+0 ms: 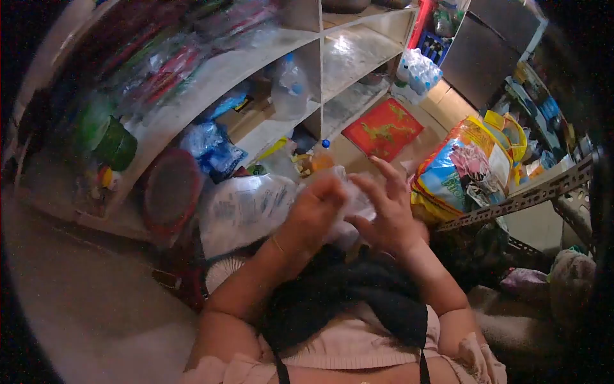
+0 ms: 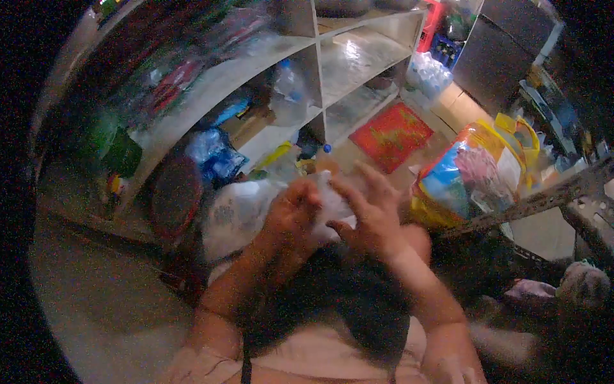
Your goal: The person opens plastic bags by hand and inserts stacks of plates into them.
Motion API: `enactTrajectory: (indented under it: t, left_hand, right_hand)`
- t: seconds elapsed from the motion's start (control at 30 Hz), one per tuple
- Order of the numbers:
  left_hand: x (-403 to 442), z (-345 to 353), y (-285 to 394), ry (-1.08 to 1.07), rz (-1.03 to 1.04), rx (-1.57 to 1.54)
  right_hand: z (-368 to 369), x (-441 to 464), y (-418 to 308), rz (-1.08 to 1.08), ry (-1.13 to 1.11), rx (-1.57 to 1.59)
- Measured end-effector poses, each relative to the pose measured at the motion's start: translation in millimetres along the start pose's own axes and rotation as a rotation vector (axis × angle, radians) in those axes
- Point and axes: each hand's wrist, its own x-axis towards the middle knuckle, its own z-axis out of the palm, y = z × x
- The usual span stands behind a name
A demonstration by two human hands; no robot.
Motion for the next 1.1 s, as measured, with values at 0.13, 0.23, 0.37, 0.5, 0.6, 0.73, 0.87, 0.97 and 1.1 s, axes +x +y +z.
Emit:
enactTrajectory:
  t: [0.13, 0.23, 0.37, 0.5, 0.6, 0.73, 0.87, 0.97, 1.1]
  left_hand:
    - [-14, 25, 42, -0.395, 0.111, 0.761]
    - [-2, 3, 33, -0.146, 0.301, 1.289]
    - [27, -56, 9, 0.349, 0.498, 1.502]
    - [25, -84, 19, 0.408, 0.180, 0.945]
    - [2, -75, 48, -0.171, -0.233, -0.320]
    - [-28, -48, 71, -0.594, 0.051, 0.442]
    - [-25, -61, 51, 0.068, 0.168, 1.611]
    - [-33, -76, 42, 0.228, 0.057, 1.696]
    - [-51, -91, 65, 0.045, 0.095, 1.220]
  right_hand:
    - [-5, 11, 19, -0.170, -0.064, -0.110]
    - [-11, 3, 11, 0.559, -0.058, 0.809]
    - [-76, 12, -41, 0.954, -0.394, 1.489]
    - [-61, 1, -3, 0.598, -0.423, 1.216]
    - [-1, -43, 100, 0.338, -0.107, 0.208]
    - [18, -59, 110, 0.696, 0.001, 0.359]
    - [-18, -18, 37, 0.943, -0.238, 1.501]
    - [-23, -9, 19, 0.538, -0.334, 1.990]
    - [-11, -3, 43, 0.163, -0.516, 0.354]
